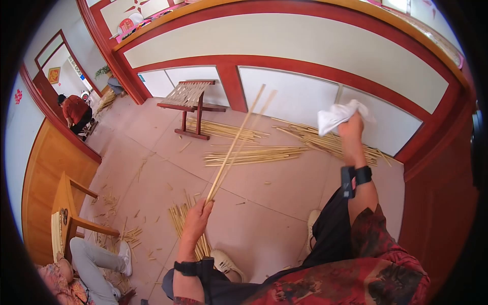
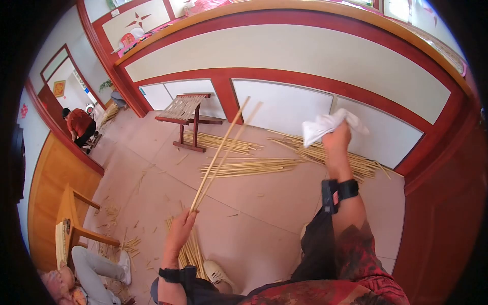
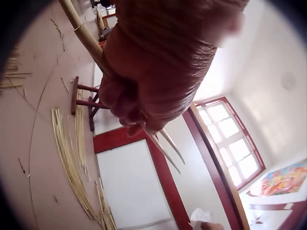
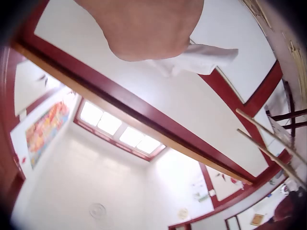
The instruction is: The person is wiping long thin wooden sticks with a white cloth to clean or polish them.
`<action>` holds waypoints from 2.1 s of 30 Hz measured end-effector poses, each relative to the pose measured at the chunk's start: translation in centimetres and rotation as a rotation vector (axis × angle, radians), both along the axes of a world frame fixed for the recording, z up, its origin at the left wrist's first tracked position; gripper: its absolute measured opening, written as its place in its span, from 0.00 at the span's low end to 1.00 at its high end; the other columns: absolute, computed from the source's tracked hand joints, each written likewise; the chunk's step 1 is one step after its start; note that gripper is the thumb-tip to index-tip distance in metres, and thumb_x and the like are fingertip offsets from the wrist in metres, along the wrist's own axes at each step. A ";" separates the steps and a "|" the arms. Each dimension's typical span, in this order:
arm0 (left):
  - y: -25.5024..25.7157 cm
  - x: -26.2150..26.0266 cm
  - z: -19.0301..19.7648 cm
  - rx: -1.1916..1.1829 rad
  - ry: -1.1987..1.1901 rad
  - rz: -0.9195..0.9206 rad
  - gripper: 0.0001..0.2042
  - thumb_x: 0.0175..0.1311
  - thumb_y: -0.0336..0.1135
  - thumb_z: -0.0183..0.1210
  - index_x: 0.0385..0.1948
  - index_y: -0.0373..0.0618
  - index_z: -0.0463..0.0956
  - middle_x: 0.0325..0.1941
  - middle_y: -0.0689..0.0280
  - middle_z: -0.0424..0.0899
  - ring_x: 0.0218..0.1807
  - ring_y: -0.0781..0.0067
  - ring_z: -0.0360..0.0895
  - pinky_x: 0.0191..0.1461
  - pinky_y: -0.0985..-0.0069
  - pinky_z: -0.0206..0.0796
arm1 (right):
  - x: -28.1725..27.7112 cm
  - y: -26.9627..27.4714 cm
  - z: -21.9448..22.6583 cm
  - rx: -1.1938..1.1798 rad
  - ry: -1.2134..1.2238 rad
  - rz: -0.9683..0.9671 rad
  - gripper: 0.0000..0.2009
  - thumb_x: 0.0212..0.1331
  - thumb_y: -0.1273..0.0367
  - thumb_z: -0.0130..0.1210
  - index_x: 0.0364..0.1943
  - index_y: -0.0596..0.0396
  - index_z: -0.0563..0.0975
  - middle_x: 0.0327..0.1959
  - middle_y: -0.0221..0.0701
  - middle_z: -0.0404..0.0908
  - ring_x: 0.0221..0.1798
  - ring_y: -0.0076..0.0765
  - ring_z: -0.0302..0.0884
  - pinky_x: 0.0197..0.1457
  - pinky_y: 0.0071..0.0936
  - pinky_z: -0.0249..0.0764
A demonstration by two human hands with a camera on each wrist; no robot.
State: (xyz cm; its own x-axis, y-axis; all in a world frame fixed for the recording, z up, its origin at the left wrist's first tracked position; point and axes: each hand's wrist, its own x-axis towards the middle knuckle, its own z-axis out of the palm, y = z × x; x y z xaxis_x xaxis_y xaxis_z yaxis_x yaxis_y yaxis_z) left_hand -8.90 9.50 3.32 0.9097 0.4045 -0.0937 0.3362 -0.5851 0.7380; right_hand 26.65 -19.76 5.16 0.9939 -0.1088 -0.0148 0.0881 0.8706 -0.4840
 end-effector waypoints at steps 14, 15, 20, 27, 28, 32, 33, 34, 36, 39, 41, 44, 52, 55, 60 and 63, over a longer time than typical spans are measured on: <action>-6.3 5.4 -1.3 0.468 -0.285 0.047 0.15 0.57 0.30 0.44 0.47 0.43 0.64 0.28 0.58 0.68 0.30 0.58 0.69 0.30 0.65 0.64 | -18.8 13.0 -1.6 -0.297 -0.004 0.800 0.11 0.59 0.64 0.42 0.39 0.57 0.67 0.33 0.28 0.71 0.32 0.22 0.70 0.33 0.21 0.69; -6.3 5.5 -1.4 0.467 -0.283 0.045 0.15 0.57 0.30 0.44 0.47 0.43 0.64 0.28 0.58 0.68 0.30 0.58 0.69 0.30 0.65 0.64 | -18.9 13.0 -1.5 -0.326 0.007 0.785 0.11 0.58 0.64 0.44 0.39 0.56 0.66 0.32 0.27 0.70 0.30 0.20 0.69 0.32 0.20 0.68; -6.3 5.5 -1.4 0.711 -0.275 0.005 0.21 0.47 0.23 0.49 0.48 0.44 0.63 0.25 0.62 0.65 0.27 0.62 0.68 0.26 0.67 0.64 | -18.2 13.1 -2.9 -0.317 0.042 0.726 0.10 0.57 0.64 0.45 0.37 0.56 0.67 0.29 0.25 0.69 0.28 0.19 0.67 0.30 0.20 0.66; -6.7 5.5 -1.5 0.830 -0.319 -0.059 0.26 0.41 0.23 0.51 0.50 0.46 0.63 0.25 0.63 0.64 0.27 0.64 0.67 0.28 0.69 0.64 | -18.2 13.2 -3.5 -0.267 0.145 0.781 0.08 0.58 0.67 0.44 0.35 0.57 0.68 0.29 0.28 0.71 0.28 0.22 0.68 0.31 0.21 0.67; -7.0 5.5 -1.4 0.827 -0.324 -0.084 0.25 0.43 0.24 0.51 0.49 0.46 0.63 0.25 0.62 0.64 0.27 0.65 0.68 0.28 0.70 0.64 | -18.5 13.1 -2.9 -0.266 0.146 0.780 0.08 0.58 0.67 0.44 0.35 0.57 0.68 0.29 0.28 0.71 0.28 0.22 0.68 0.31 0.21 0.67; -8.0 5.6 -1.2 0.501 -0.333 -0.019 0.16 0.50 0.27 0.51 0.44 0.45 0.66 0.29 0.61 0.67 0.31 0.66 0.69 0.29 0.73 0.64 | -18.7 12.9 -1.5 -0.282 0.109 0.816 0.10 0.59 0.68 0.40 0.37 0.62 0.67 0.32 0.33 0.72 0.34 0.26 0.71 0.37 0.26 0.70; -7.5 5.7 -1.9 0.500 -0.333 -0.020 0.16 0.50 0.27 0.51 0.44 0.45 0.66 0.29 0.61 0.67 0.31 0.66 0.69 0.29 0.73 0.64 | -18.6 12.8 -1.5 -0.297 0.085 0.845 0.10 0.59 0.69 0.39 0.37 0.63 0.67 0.33 0.34 0.72 0.35 0.27 0.72 0.39 0.27 0.71; -6.5 5.8 -3.0 0.354 -0.409 -0.037 0.12 0.53 0.29 0.51 0.41 0.44 0.67 0.28 0.62 0.68 0.29 0.69 0.70 0.27 0.75 0.63 | -18.4 12.7 -1.8 -0.297 0.088 0.844 0.10 0.59 0.69 0.39 0.37 0.63 0.67 0.33 0.34 0.72 0.35 0.27 0.72 0.39 0.27 0.71; -5.7 5.6 -3.4 0.207 -0.483 -0.051 0.09 0.55 0.32 0.51 0.37 0.42 0.68 0.27 0.63 0.70 0.27 0.73 0.70 0.25 0.78 0.62 | -17.8 12.7 -2.7 -0.296 -0.009 0.905 0.11 0.59 0.68 0.39 0.38 0.64 0.67 0.33 0.34 0.72 0.34 0.27 0.72 0.38 0.27 0.71; -5.8 5.2 -1.6 -0.488 -0.147 0.002 0.07 0.58 0.34 0.49 0.33 0.41 0.69 0.22 0.67 0.71 0.18 0.81 0.67 0.19 0.84 0.58 | -17.1 12.4 -3.1 -0.283 -0.042 0.941 0.12 0.58 0.66 0.43 0.39 0.61 0.68 0.35 0.33 0.73 0.37 0.29 0.72 0.42 0.27 0.71; -6.3 5.1 -1.2 -0.714 -0.176 -0.008 0.07 0.60 0.34 0.47 0.30 0.40 0.69 0.16 0.72 0.70 0.13 0.88 0.62 0.15 0.89 0.53 | -16.9 12.4 -3.7 -0.285 -0.033 0.950 0.11 0.58 0.66 0.43 0.39 0.61 0.69 0.35 0.33 0.73 0.37 0.28 0.72 0.42 0.27 0.70; -7.3 5.2 -1.4 -0.759 -0.181 0.069 0.07 0.60 0.34 0.46 0.29 0.41 0.69 0.16 0.71 0.70 0.13 0.88 0.61 0.14 0.90 0.51 | -17.8 12.4 -2.6 -0.307 0.014 0.924 0.11 0.58 0.66 0.43 0.37 0.62 0.69 0.33 0.32 0.73 0.36 0.27 0.71 0.40 0.26 0.70; -8.9 5.5 -2.3 -0.721 -0.256 0.083 0.08 0.61 0.35 0.45 0.30 0.42 0.69 0.16 0.72 0.69 0.12 0.89 0.58 0.13 0.90 0.49 | -20.2 13.1 -3.7 -0.307 0.045 0.792 0.12 0.59 0.67 0.41 0.36 0.63 0.69 0.32 0.33 0.72 0.35 0.26 0.71 0.38 0.26 0.69; -9.0 5.5 -2.3 -0.699 -0.268 0.086 0.08 0.61 0.36 0.45 0.30 0.42 0.69 0.16 0.73 0.68 0.13 0.89 0.58 0.15 0.91 0.49 | -20.5 13.0 -3.1 -0.219 0.109 0.776 0.12 0.59 0.66 0.39 0.36 0.63 0.69 0.31 0.33 0.72 0.33 0.26 0.71 0.36 0.25 0.70; -9.3 5.9 -2.7 -0.672 -0.257 0.077 0.09 0.62 0.37 0.44 0.29 0.42 0.67 0.16 0.75 0.65 0.15 0.89 0.57 0.16 0.91 0.49 | -19.8 12.6 -4.0 -0.303 0.043 0.798 0.11 0.60 0.67 0.39 0.38 0.62 0.65 0.35 0.37 0.71 0.39 0.32 0.71 0.42 0.29 0.71; -9.6 6.0 -3.7 -0.494 -0.223 0.003 0.10 0.62 0.37 0.43 0.26 0.42 0.66 0.15 0.74 0.65 0.16 0.87 0.57 0.19 0.86 0.52 | -19.7 12.6 -4.0 -0.288 0.072 0.761 0.10 0.59 0.67 0.39 0.37 0.60 0.65 0.34 0.36 0.72 0.36 0.32 0.72 0.39 0.30 0.72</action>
